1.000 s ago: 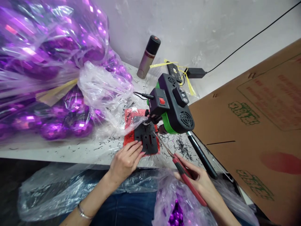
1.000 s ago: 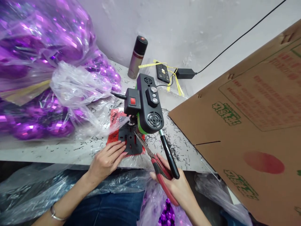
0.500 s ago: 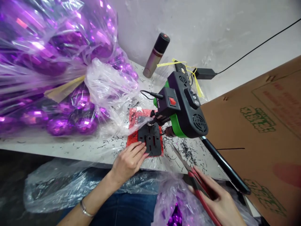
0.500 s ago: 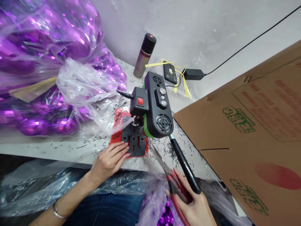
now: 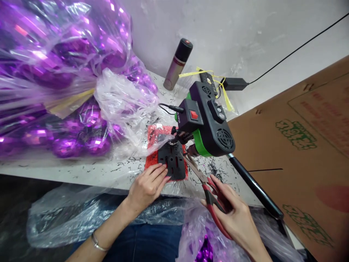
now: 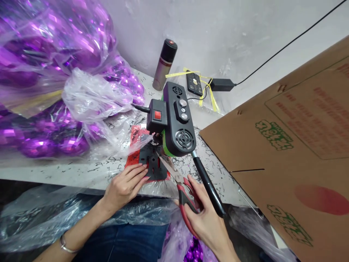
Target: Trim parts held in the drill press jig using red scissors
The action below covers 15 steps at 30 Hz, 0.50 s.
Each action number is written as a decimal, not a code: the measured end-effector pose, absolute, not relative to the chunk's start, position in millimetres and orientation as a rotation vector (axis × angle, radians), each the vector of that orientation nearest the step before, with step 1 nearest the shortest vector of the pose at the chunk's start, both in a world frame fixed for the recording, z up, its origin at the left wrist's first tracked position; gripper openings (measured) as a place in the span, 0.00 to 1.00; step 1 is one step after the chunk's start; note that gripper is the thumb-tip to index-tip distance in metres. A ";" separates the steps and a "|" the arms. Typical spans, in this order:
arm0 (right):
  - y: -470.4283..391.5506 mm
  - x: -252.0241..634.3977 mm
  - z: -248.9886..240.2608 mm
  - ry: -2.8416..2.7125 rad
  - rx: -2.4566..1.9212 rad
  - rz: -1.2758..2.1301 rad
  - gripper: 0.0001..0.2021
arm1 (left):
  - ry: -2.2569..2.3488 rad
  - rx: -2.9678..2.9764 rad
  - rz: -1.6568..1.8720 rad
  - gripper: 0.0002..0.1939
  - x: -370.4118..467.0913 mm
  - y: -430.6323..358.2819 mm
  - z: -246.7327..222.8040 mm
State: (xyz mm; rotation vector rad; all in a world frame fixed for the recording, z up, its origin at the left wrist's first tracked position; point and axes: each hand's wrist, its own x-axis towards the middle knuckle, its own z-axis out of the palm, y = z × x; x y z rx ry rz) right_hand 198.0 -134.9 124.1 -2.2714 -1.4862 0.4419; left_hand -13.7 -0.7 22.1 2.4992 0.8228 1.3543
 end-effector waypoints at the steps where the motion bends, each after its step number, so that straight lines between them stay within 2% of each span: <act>1: -133.0 195.6 124.4 -1.464 -2.270 0.444 0.32 | 0.823 2.502 1.352 0.08 -13.8 -0.6 22.2; 10: -140.0 197.4 127.1 -1.449 -2.311 0.486 0.33 | 0.824 2.490 1.347 0.08 -13.5 -0.9 21.4; 15: -134.1 190.9 129.4 -1.558 -2.310 0.302 0.31 | 0.832 2.502 1.339 0.09 -14.1 -0.4 21.8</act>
